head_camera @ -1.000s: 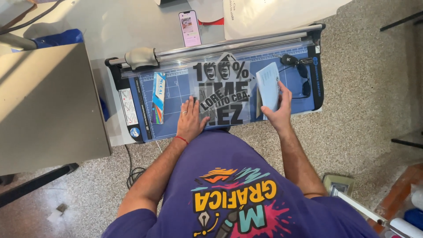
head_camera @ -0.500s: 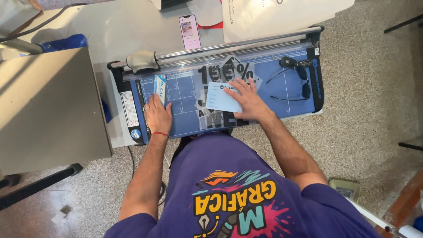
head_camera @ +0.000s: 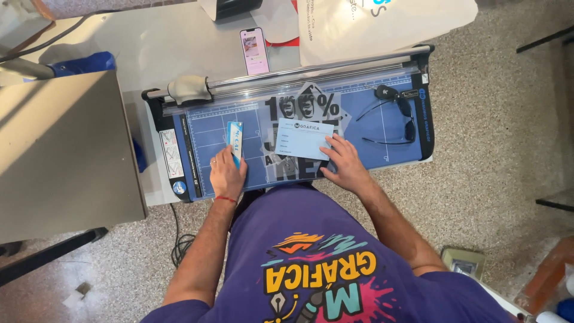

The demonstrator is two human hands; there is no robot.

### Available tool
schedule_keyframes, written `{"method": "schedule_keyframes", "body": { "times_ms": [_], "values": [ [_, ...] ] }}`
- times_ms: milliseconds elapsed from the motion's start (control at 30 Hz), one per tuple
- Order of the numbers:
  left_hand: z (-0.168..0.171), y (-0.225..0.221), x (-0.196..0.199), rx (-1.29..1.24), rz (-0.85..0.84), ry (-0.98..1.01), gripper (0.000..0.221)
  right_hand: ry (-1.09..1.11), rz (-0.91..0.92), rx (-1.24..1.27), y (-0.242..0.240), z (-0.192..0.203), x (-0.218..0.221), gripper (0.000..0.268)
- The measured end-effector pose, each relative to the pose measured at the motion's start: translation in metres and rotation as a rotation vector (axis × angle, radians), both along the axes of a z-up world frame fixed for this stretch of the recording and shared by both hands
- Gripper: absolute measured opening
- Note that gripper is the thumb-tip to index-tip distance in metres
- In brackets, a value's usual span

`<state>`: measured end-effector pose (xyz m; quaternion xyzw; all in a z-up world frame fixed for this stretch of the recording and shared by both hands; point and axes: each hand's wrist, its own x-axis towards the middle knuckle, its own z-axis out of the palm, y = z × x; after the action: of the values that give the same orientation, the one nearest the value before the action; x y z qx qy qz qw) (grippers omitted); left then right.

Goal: The person organizes printed sheets on a manual paper cutter, then moves to a heat press where they smooth out a white t-shirt and carefully align a printed graphic transfer on it. Finally, they use scissors to precisely trim the edges of a small printed sticker.

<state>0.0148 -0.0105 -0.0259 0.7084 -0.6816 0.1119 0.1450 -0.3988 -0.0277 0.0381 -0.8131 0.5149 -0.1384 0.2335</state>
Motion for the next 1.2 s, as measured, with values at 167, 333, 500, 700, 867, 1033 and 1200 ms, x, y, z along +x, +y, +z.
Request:
{"method": "schedule_keyframes", "body": {
  "times_ms": [167,333,500,700,867,1033,1200],
  "values": [
    [-0.015,-0.009,0.004,-0.045,-0.030,0.055,0.057,0.154,-0.084,-0.061,0.006,0.006,-0.007,0.088],
    [-0.012,-0.016,0.015,-0.058,-0.065,0.103,0.058,0.226,-0.180,0.010,0.005,0.000,0.004,0.133],
    [-0.010,-0.026,0.030,-0.029,-0.157,0.094,0.056,0.209,-0.218,0.086,-0.006,-0.008,0.009,0.137],
    [-0.013,-0.029,0.032,-0.022,-0.130,0.105,0.055,0.206,-0.235,0.182,-0.014,-0.005,0.012,0.142],
    [-0.014,-0.031,0.032,-0.027,-0.139,0.113,0.055,0.218,-0.258,0.221,-0.013,-0.006,0.014,0.141],
    [0.006,-0.041,0.027,0.026,-0.146,0.104,0.059,0.267,-0.242,0.169,-0.007,-0.006,0.017,0.141],
    [0.085,-0.146,-0.008,-0.067,-0.181,0.228,0.072,0.220,-0.261,0.076,0.006,0.006,0.030,0.117]
  ]
}}
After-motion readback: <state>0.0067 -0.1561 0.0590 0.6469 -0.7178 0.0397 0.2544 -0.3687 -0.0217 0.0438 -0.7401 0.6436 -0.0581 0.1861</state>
